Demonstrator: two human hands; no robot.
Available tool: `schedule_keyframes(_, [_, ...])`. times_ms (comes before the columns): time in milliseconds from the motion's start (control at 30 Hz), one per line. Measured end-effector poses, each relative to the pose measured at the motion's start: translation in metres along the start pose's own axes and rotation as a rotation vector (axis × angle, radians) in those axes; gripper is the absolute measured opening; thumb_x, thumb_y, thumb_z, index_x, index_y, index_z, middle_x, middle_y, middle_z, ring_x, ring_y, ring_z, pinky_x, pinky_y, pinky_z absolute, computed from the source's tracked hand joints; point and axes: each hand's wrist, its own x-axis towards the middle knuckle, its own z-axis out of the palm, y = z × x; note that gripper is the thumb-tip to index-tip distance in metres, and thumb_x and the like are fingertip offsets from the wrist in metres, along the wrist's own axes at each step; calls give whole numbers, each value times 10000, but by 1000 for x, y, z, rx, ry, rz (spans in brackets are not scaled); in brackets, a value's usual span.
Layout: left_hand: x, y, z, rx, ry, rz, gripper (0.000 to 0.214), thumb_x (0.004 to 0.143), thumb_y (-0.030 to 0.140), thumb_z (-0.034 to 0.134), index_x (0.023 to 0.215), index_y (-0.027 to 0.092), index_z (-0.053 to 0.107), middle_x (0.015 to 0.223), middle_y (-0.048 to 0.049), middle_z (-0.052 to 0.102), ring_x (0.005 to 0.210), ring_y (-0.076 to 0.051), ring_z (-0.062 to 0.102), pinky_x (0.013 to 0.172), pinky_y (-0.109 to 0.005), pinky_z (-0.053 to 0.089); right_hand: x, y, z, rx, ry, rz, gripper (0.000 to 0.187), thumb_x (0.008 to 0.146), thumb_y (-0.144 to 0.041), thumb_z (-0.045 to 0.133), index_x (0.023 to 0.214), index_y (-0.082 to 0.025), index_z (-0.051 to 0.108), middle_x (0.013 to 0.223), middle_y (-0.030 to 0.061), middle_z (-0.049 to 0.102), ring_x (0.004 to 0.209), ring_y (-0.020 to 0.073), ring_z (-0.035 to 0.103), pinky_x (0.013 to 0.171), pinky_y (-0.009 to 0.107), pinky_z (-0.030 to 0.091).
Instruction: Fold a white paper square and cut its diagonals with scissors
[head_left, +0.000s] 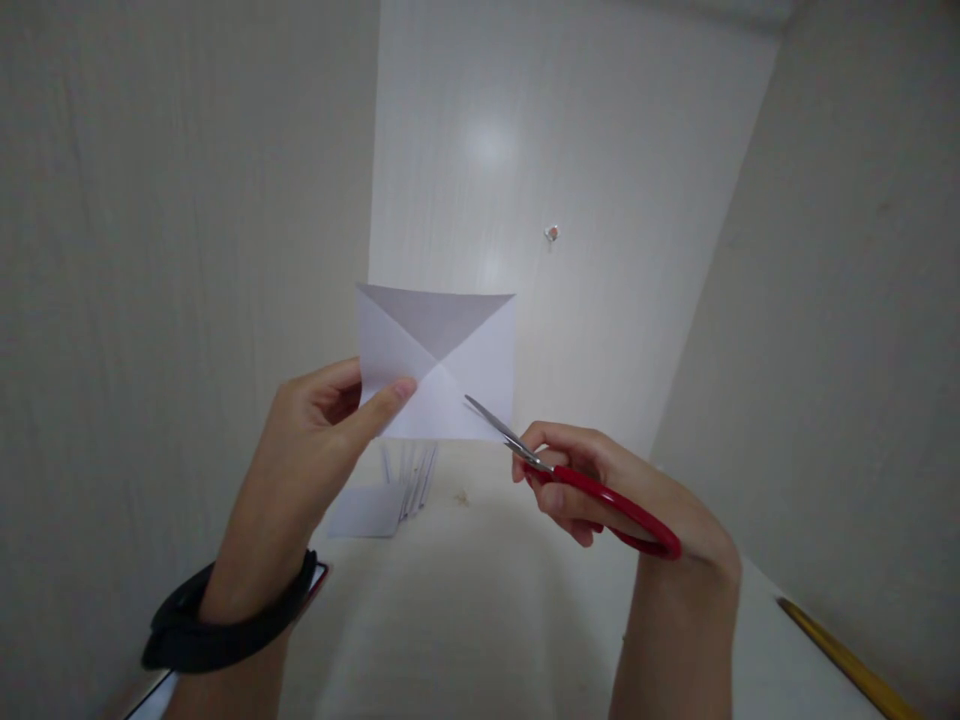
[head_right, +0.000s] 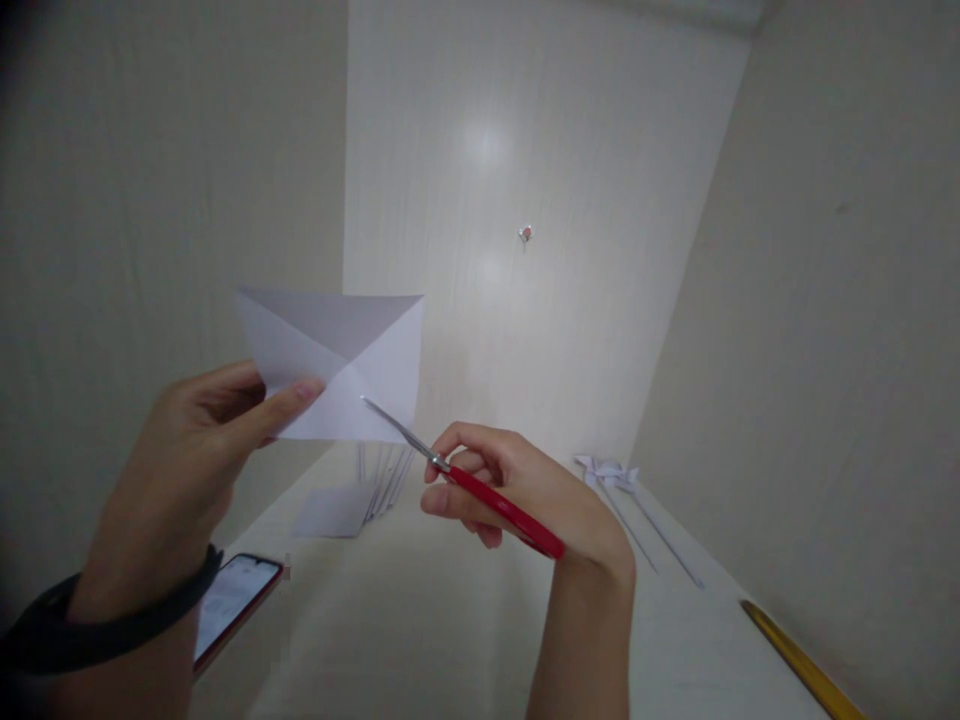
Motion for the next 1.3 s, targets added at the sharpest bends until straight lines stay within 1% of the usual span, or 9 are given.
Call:
schedule_keyframes(167, [1,-1,0,11,-3,3,274,780,433,698,885,184,743,864,-20,743,760,-167,626,639,-234,463,7,7,0,13,-2,-16,328,784,-462,681,857,-174,542,545,-88,447,405,38,384,374,164,280])
schedule_keyframes(300, [1,0,-1,39,-45,-35,289,785,440,691,892,175,738,847,-25,741,747,-178,629,620,-238,464,9,11,-2,26,-24,-9,332,789,-470,674,850,-173,539,525,-92,444,387,39,375,365,168,271])
schedule_keyframes(400, [1,1,-2,40,-69,-69,301,784,424,696,942,171,738,864,-28,745,763,-185,645,621,-239,474,12,16,-4,59,-43,-46,349,790,-486,672,866,-172,539,503,-97,440,377,42,366,362,172,267])
schedule_keyframes(567, [-1,2,-1,41,-30,-40,304,778,418,706,966,181,745,881,-27,750,775,-184,650,626,-238,480,16,24,-7,102,-58,-77,386,785,-518,671,877,-164,548,492,-94,443,373,41,353,360,178,239])
schedule_keyframes(767, [-1,2,0,56,3,-54,279,767,411,720,946,199,752,856,-18,752,743,-165,647,598,-217,468,18,21,-8,86,-71,-55,367,793,-510,664,855,-170,541,471,-94,446,371,47,362,364,178,237])
schedule_keyframes(867, [-1,1,0,49,24,-41,262,762,412,726,909,196,751,841,-17,750,731,-164,646,590,-219,470,17,22,-8,87,-72,-73,358,802,-505,656,862,-173,538,469,-97,444,368,47,357,365,180,236])
schedule_keyframes(1000, [0,0,0,54,31,-29,238,766,399,723,877,190,748,827,-14,750,721,-163,642,581,-219,469,15,24,-8,93,-75,-100,368,806,-515,647,879,-171,536,490,-94,447,373,45,357,368,183,240])
schedule_keyframes(1133, [0,-1,0,60,34,-15,261,764,393,723,921,186,751,864,-22,757,735,-170,649,579,-222,469,15,23,-7,91,-80,-82,378,789,-521,659,875,-174,537,491,-94,444,370,45,357,361,182,231])
schedule_keyframes(1300, [-2,1,0,74,28,-23,270,767,416,723,906,187,753,814,-11,751,703,-160,642,565,-213,463,17,22,-7,75,-71,-55,350,794,-499,658,863,-175,542,479,-90,447,369,49,358,360,183,227])
